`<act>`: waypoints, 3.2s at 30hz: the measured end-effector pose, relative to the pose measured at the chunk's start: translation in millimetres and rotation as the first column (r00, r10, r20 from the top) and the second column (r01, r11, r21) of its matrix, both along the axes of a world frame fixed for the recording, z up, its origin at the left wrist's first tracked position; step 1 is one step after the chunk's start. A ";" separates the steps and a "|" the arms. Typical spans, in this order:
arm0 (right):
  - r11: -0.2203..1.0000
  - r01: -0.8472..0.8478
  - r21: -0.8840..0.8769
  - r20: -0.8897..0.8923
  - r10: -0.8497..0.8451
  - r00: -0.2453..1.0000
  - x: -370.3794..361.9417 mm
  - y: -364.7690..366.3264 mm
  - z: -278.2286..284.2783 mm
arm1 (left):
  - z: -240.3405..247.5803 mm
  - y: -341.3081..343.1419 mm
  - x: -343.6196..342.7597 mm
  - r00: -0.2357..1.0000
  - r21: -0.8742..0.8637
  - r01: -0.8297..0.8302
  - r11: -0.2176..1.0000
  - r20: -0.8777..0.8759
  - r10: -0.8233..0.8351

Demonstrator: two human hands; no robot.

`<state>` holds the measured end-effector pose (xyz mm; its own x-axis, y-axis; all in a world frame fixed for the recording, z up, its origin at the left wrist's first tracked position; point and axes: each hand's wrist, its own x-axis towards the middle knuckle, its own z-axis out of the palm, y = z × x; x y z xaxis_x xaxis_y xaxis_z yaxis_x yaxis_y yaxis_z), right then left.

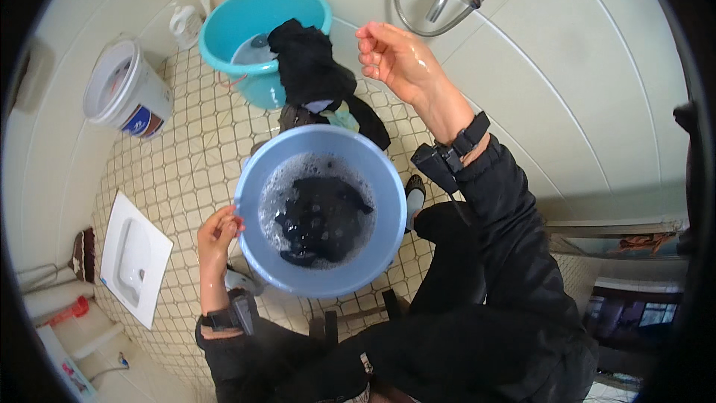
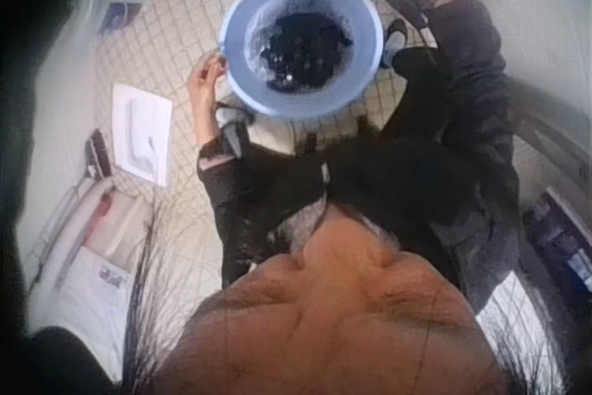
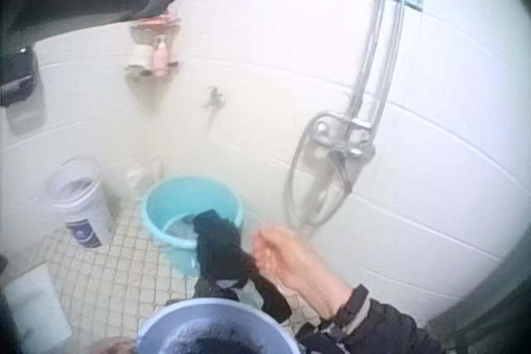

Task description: The person hand-washes several dark garments in a blue bucket of soapy water, repeatedly submerging, agitating, and wringing each item. They transfer washed items to a second teal bucket and continue with additional pieces, including a brown cloth and a black garment.

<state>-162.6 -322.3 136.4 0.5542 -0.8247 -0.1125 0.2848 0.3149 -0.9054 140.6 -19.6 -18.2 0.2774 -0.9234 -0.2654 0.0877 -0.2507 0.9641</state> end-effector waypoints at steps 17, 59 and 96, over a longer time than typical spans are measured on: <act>0.982 0.035 -0.185 -0.722 -0.160 0.674 -94.2 113.9 -184.9 | -15.0 -0.9 -16.8 0.986 0.085 -0.115 0.990 0.132 0.104; 0.960 -0.166 -0.227 -0.973 -0.216 0.082 -53.1 -50.7 -425.9 | 23.9 -39.0 -49.3 1.000 0.247 0.018 0.969 -0.007 -0.017; 0.897 0.118 -0.425 -0.577 -0.369 0.729 -146.3 -29.1 -77.6 | 42.4 0.2 -36.1 0.944 -0.097 0.298 0.950 -0.117 -0.308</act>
